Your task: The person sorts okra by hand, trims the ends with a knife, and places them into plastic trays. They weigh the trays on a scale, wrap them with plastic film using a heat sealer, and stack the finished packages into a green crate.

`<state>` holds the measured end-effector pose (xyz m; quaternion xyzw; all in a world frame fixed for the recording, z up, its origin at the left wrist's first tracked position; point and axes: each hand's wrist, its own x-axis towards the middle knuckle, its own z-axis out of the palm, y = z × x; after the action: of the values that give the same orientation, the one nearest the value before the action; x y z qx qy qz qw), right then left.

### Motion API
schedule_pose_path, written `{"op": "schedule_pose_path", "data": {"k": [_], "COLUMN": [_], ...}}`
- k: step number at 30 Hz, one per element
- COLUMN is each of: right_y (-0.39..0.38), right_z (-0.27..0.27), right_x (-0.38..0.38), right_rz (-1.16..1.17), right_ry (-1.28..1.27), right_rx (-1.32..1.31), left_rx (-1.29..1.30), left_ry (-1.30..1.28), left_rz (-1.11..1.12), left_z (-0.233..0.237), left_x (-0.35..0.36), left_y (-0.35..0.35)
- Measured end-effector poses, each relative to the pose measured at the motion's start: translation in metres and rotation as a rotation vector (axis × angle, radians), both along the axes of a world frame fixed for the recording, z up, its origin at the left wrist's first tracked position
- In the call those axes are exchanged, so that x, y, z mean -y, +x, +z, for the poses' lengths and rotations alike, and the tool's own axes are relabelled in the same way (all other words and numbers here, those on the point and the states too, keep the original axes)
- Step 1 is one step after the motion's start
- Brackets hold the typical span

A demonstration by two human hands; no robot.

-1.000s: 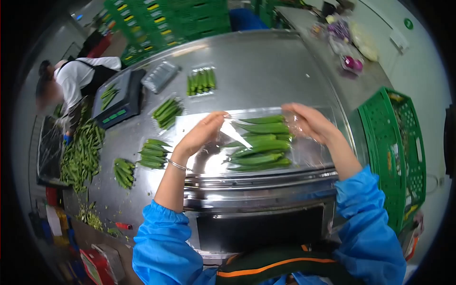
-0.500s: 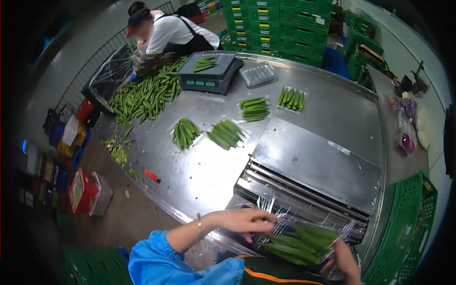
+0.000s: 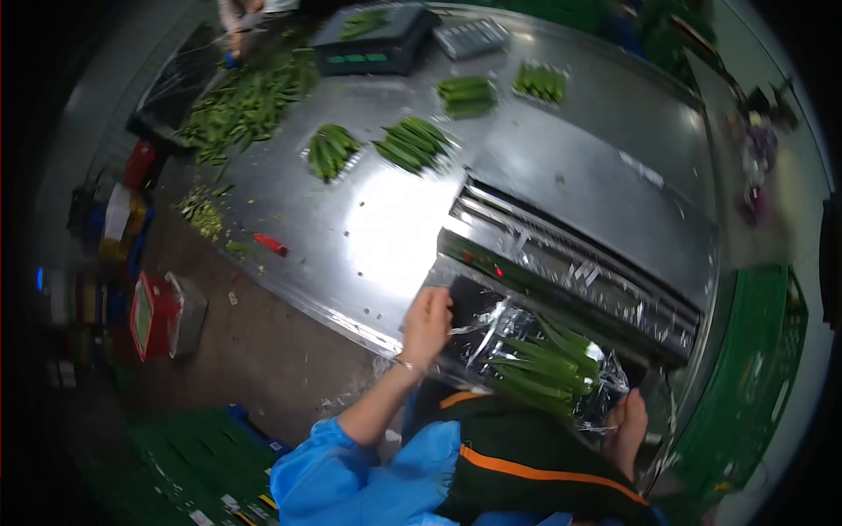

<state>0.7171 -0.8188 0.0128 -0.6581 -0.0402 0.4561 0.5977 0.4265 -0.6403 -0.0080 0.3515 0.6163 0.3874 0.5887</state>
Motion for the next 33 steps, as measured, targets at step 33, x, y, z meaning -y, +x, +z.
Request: {"op": "schedule_pose_path", "data": {"k": [33], "right_y": [0.354], "right_z": [0.14], "right_x": [0.142], "right_rz": [-0.592], "right_ry": [0.4], "right_rx": [0.043], "left_rx": [-0.247], "left_ry": [0.547], "left_rz": [-0.806], "left_z": [0.14], "left_x": [-0.007], "left_y": [0.252]}}
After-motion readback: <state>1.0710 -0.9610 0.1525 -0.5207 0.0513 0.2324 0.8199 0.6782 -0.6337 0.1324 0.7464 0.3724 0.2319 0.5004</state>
